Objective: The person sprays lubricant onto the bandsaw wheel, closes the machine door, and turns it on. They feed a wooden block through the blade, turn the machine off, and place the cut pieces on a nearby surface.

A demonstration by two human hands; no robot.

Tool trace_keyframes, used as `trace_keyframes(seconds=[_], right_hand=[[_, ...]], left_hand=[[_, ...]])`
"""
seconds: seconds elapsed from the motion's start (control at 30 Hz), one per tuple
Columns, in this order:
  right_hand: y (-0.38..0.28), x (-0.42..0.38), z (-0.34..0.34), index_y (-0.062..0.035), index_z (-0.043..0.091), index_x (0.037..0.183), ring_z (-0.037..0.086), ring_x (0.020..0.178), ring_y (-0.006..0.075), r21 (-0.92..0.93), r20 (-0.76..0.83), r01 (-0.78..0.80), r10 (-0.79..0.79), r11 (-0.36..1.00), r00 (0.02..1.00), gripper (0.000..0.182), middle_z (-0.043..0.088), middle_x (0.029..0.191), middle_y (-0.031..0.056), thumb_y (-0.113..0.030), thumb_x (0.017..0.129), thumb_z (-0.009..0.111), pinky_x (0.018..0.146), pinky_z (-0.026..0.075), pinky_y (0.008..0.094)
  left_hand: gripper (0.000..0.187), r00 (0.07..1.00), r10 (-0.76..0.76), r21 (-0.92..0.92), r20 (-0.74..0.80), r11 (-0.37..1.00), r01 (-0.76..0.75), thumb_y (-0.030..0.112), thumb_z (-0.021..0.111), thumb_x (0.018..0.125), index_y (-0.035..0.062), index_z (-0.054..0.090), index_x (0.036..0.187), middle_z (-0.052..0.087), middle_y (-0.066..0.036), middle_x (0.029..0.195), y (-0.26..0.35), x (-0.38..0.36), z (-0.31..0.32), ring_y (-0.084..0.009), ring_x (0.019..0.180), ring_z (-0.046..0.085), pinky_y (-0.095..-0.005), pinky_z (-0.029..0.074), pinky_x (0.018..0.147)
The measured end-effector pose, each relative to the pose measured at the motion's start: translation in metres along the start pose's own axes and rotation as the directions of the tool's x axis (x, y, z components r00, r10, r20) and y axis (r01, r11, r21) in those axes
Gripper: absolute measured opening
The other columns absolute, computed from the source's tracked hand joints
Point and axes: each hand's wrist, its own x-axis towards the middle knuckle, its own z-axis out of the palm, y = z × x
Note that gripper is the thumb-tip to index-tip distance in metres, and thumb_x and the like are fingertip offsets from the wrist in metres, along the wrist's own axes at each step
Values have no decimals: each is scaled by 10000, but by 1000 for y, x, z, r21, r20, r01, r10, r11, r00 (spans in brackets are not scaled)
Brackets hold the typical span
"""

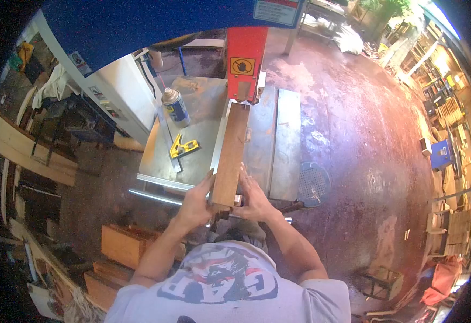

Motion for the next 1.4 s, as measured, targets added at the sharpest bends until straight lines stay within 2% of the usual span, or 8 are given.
trace_keyframes(seconds=[0.43, 0.53, 0.83, 0.93, 1.4], right_hand=[[8, 3, 0, -17, -60, 1630, 135, 1566, 408, -40, -5, 53, -54, 998, 999, 1365, 39, 1694, 276, -322, 678, 868, 1271, 180, 510], [5, 2, -3, -15, -52, 1631, 115, 1571, 403, -24, 13, 22, -22, 999, 1000, 1353, 30, 1695, 277, -334, 685, 862, 1270, 174, 519], [12, 5, -1, 13, -59, 1622, 116, 1569, 412, -36, 2, 48, -48, 998, 999, 1360, 14, 1695, 278, -348, 684, 857, 1273, 171, 496], [5, 4, -5, 13, -51, 1624, 115, 1570, 410, -25, 11, 0, 0, 1000, 1000, 1352, 22, 1694, 279, -347, 683, 852, 1273, 173, 495], [13, 8, -2, -4, 3, 1633, 135, 1569, 407, -30, -63, 94, -96, 995, 993, 1323, 77, 1690, 280, -374, 701, 866, 1263, 192, 521]], left_hand=[[938, 1000, 7, 6, 13, 1000, -7, 340, 909, 713, -49, 463, 1440, 477, -392, 1438, -4, 4, 2, -508, 1335, 493, -497, 468, 1073], [952, 1000, 1, 16, 15, 1000, -1, 353, 912, 707, -49, 462, 1444, 470, -390, 1447, -1, 5, 0, -502, 1339, 495, -489, 463, 1084], [948, 1000, -4, 6, 29, 1000, 4, 357, 909, 718, -49, 459, 1447, 457, -393, 1457, -4, 8, 1, -500, 1351, 484, -487, 457, 1094], [950, 1000, -12, -9, 29, 1000, 13, 355, 910, 720, -48, 456, 1451, 454, -394, 1460, -5, 9, 2, -501, 1354, 480, -488, 458, 1093], [941, 999, -20, -19, 26, 1000, 21, 335, 925, 701, -15, 478, 1452, 460, -366, 1475, -7, 13, 2, -483, 1330, 514, -475, 477, 1076]])
